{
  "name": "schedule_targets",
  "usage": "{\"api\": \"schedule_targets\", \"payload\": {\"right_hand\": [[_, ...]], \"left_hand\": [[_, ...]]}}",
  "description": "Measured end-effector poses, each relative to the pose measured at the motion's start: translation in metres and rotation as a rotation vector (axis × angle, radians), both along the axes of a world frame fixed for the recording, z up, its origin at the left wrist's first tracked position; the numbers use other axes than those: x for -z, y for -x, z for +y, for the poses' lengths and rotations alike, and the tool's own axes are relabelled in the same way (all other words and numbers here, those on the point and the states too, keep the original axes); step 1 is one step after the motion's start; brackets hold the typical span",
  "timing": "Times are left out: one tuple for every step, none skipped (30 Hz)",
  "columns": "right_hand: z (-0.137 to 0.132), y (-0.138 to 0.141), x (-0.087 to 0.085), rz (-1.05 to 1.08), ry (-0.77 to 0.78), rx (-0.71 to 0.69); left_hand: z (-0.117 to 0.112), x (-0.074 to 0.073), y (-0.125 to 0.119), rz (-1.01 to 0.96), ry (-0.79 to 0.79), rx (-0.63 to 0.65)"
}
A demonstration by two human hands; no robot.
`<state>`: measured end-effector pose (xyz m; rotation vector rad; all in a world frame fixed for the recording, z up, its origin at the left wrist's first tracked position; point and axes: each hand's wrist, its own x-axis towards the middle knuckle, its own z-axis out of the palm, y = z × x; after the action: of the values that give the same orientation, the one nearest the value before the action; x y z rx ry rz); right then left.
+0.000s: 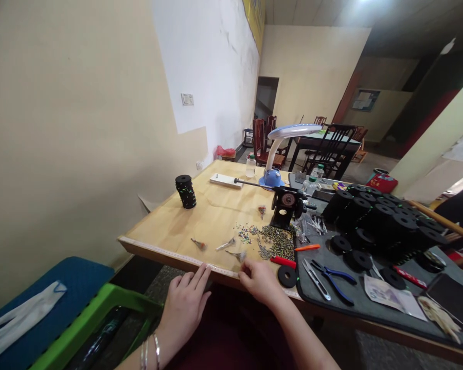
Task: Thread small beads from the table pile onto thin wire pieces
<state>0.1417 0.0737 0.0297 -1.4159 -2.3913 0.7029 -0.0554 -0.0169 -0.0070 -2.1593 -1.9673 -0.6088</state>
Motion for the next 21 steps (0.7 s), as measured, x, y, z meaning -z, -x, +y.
{"api": "schedule_targets", "payload": {"right_hand": [[0.000, 0.000, 0.002, -0.001, 0.009, 0.006], [-0.001, 0.000, 0.003, -0.005, 0.014, 0.013], [-0.001, 0.001, 0.005, -0.013, 0.013, 0.022], [-0.002, 0.001, 0.006, -0.023, 0.005, 0.032], [-0.003, 0.001, 0.006, -0.035, -0.007, 0.043], [-0.004, 0.000, 0.007, -0.047, -0.023, 0.053], [-0.005, 0.000, 0.006, -0.058, -0.037, 0.060], [-0.007, 0.000, 0.006, -0.070, -0.050, 0.064], [-0.008, 0.000, 0.005, -0.082, -0.063, 0.067], [-0.009, 0.000, 0.004, -0.093, -0.075, 0.070], [-0.011, 0.000, 0.003, -0.104, -0.086, 0.071], [-0.012, 0.000, 0.002, -0.115, -0.095, 0.073], [-0.012, 0.000, 0.001, -0.126, -0.103, 0.075], [-0.013, 0.000, 0.001, -0.135, -0.110, 0.076], [-0.013, 0.001, 0.000, -0.143, -0.115, 0.077], [-0.013, 0.001, 0.000, -0.149, -0.119, 0.076], [-0.012, 0.001, 0.001, -0.152, -0.122, 0.075], [-0.011, 0.001, 0.001, -0.154, -0.125, 0.072], [-0.011, 0.001, 0.001, -0.153, -0.126, 0.067], [-0.010, 0.001, 0.002, -0.150, -0.125, 0.059], [-0.009, 0.000, 0.003, -0.144, -0.124, 0.048]], "left_hand": [[0.000, 0.001, 0.000, 0.001, 0.000, 0.001], [0.000, 0.001, 0.001, 0.000, 0.000, 0.003], [0.000, 0.001, 0.001, -0.003, -0.002, 0.004], [0.000, 0.002, 0.001, -0.007, -0.005, 0.005], [0.000, 0.002, 0.002, -0.010, -0.009, 0.007], [0.000, 0.002, 0.002, -0.012, -0.013, 0.008], [0.000, 0.003, 0.002, -0.013, -0.016, 0.009], [0.000, 0.003, 0.002, -0.011, -0.016, 0.009], [0.000, 0.003, 0.002, -0.008, -0.014, 0.009], [0.001, 0.003, 0.002, -0.004, -0.009, 0.008], [0.001, 0.003, 0.002, 0.001, -0.003, 0.007], [0.001, 0.004, 0.002, 0.007, 0.002, 0.006], [0.001, 0.004, 0.002, 0.012, 0.007, 0.005], [0.001, 0.004, 0.002, 0.017, 0.008, 0.003], [0.001, 0.004, 0.002, 0.021, 0.009, 0.002], [0.000, 0.004, 0.002, 0.023, 0.010, 0.001], [0.000, 0.003, 0.002, 0.023, 0.012, 0.002], [0.000, 0.002, 0.002, 0.020, 0.015, -0.002], [-0.001, 0.001, 0.001, 0.016, 0.021, -0.006], [-0.001, 0.000, 0.001, 0.012, 0.027, -0.012], [-0.001, -0.001, 0.000, 0.008, 0.032, -0.020]]}}
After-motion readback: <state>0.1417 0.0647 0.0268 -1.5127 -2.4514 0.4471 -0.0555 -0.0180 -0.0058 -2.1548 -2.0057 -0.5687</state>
